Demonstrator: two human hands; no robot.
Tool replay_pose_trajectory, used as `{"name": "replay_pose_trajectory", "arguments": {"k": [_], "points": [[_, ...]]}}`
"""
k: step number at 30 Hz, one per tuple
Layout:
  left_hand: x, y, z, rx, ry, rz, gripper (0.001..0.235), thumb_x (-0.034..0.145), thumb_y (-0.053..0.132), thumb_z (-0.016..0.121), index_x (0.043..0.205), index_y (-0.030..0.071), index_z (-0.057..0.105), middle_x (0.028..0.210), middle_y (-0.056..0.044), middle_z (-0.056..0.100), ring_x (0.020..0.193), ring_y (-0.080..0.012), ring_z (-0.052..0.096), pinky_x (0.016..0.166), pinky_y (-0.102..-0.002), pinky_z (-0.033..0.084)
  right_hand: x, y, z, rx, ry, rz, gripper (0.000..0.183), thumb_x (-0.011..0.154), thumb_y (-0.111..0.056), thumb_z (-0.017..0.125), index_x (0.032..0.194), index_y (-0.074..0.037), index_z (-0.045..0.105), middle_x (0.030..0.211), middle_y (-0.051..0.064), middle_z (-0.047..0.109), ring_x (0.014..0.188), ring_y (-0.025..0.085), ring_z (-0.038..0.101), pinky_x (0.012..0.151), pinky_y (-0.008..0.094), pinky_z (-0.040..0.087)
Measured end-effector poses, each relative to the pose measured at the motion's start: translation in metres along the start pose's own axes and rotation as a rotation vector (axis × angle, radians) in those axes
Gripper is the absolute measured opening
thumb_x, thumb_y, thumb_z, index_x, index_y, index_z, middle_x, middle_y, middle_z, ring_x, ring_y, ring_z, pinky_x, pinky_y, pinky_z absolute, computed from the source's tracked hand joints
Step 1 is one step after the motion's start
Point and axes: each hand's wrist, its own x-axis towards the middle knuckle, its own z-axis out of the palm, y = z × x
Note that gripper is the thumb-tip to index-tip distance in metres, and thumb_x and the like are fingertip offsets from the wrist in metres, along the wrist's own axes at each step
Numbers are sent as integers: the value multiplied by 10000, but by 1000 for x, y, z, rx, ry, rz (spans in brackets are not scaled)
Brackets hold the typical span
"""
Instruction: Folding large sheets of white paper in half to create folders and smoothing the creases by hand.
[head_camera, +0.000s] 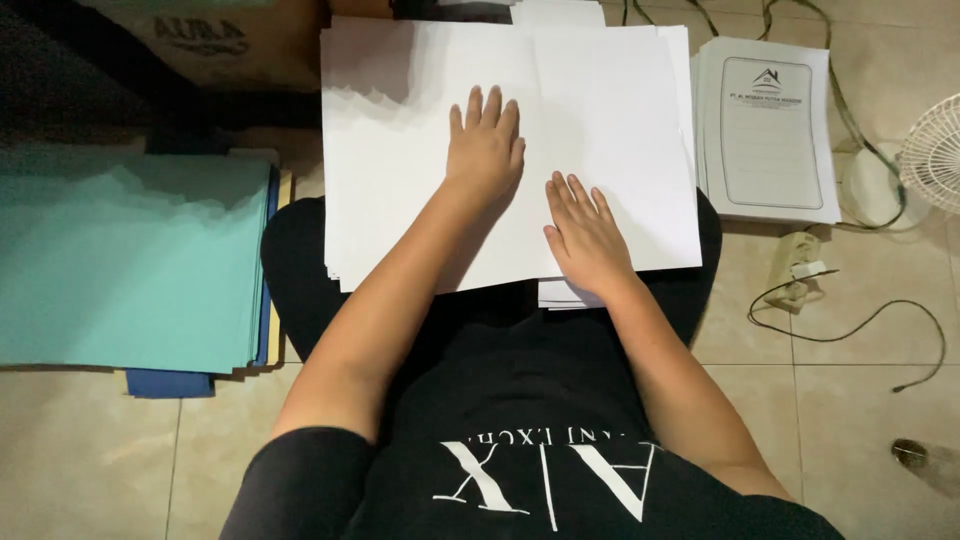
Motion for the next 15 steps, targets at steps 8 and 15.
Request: {"name": "replay_pose_trajectory", "arguments": {"k": [8, 15], "points": [[20, -3, 21, -25, -3, 8, 536, 1029, 298, 423, 1521, 94, 489, 1622, -147, 379, 1523, -364, 240, 1231, -561, 159, 40, 15, 2, -36, -60, -16, 622, 1036, -252, 356, 1563, 65, 265, 1664, 207, 245, 1552, 309, 173, 1243, 469, 100], [33, -3, 13, -2, -132, -121, 605, 1005, 265, 340, 1583, 86, 350, 1676, -111, 280, 1560, -289, 155, 1249, -532, 89, 121, 30, 10, -76, 3, 25, 592, 1051, -239, 311, 1557, 68, 293, 1658, 198, 257, 1545, 278, 177, 1246, 443, 104]]}}
